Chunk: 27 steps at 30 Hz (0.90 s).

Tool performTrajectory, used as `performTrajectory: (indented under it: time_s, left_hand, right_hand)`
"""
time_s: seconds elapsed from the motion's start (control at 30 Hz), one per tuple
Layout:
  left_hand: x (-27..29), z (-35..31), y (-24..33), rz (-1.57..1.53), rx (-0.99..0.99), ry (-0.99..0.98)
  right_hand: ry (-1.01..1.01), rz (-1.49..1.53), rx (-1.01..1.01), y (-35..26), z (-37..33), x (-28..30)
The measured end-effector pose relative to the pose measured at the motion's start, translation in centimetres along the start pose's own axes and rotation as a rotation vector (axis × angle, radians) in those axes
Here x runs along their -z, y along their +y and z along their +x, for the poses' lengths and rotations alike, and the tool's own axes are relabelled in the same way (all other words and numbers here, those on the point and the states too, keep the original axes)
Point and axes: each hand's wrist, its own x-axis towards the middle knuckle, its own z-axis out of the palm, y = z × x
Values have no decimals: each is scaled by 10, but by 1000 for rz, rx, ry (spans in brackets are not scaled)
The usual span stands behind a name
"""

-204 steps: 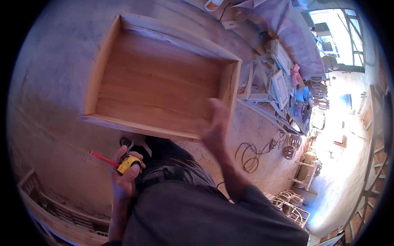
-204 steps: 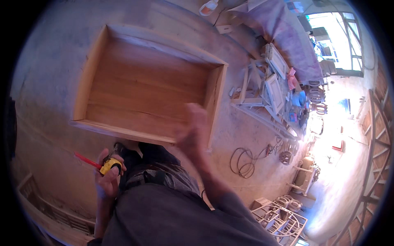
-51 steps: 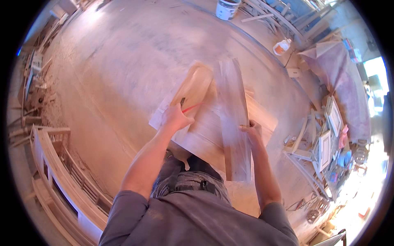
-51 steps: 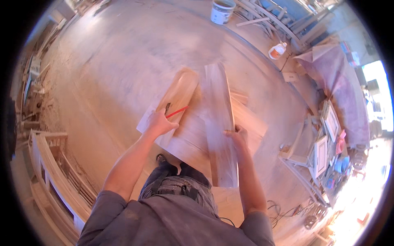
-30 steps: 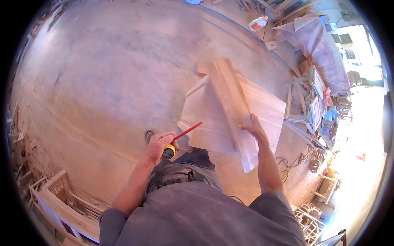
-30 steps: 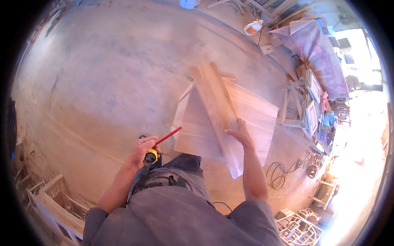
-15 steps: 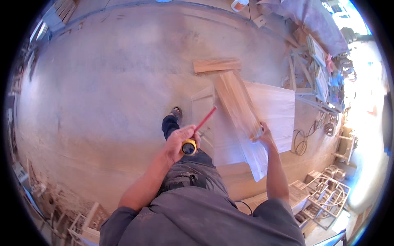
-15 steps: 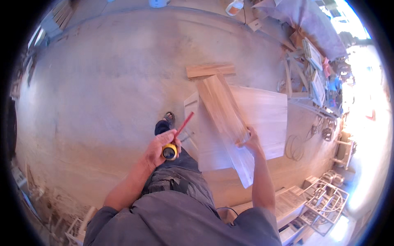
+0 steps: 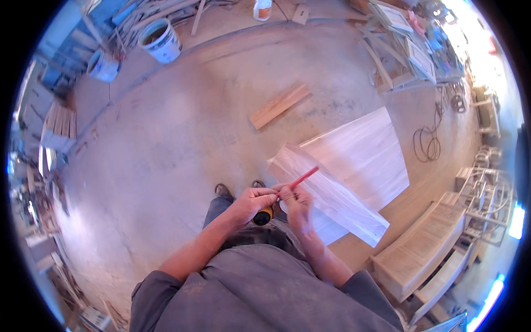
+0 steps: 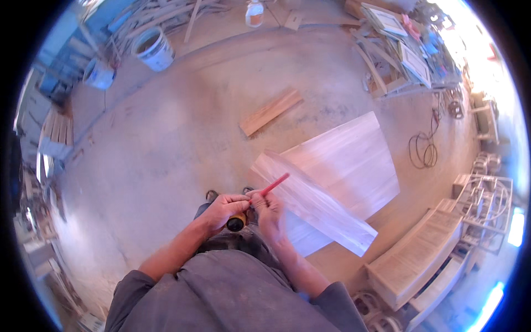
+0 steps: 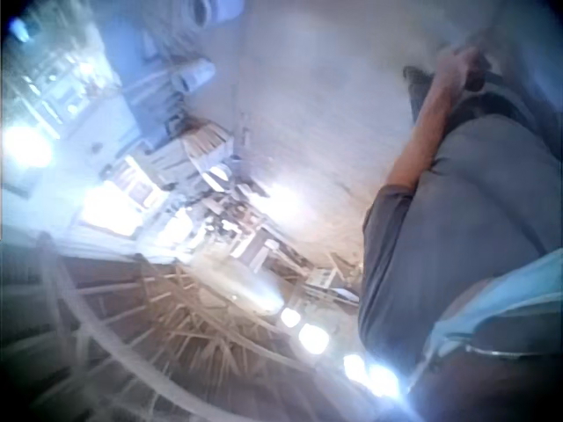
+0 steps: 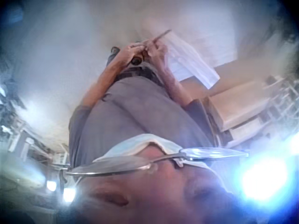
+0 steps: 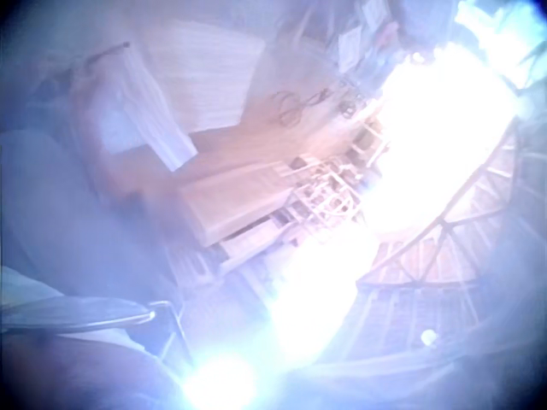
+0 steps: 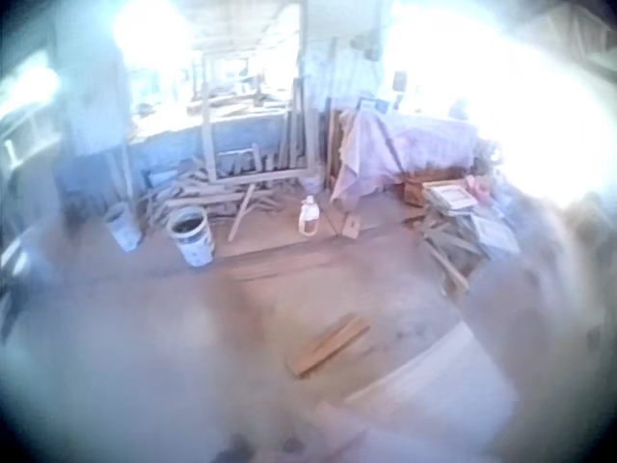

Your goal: The person assembles a wooden drawer by fitting side panels and a bottom panel together. They then walk to a workbench and use an orbital sander to smooth the surface of a wooden plank.

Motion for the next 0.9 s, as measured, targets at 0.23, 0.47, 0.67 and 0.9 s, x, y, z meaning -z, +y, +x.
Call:
performTrajectory:
  time_s: [0.23,0.47,0.67,0.9]
  left_hand:
    - [89,22,72,189,129,136]
    - [181,66,194,256,277,212]
    - [288,107,300,255,153,239]
    - [377,143,341,295,248,402]
  right_hand:
    - [371,-185,1187,-169,41,-26]
    - [727,-763,1246,-258,106,-109]
    - [174,-1268,960,-367,175,-174]
    - [-552,-1678,859,-457,265,-210]
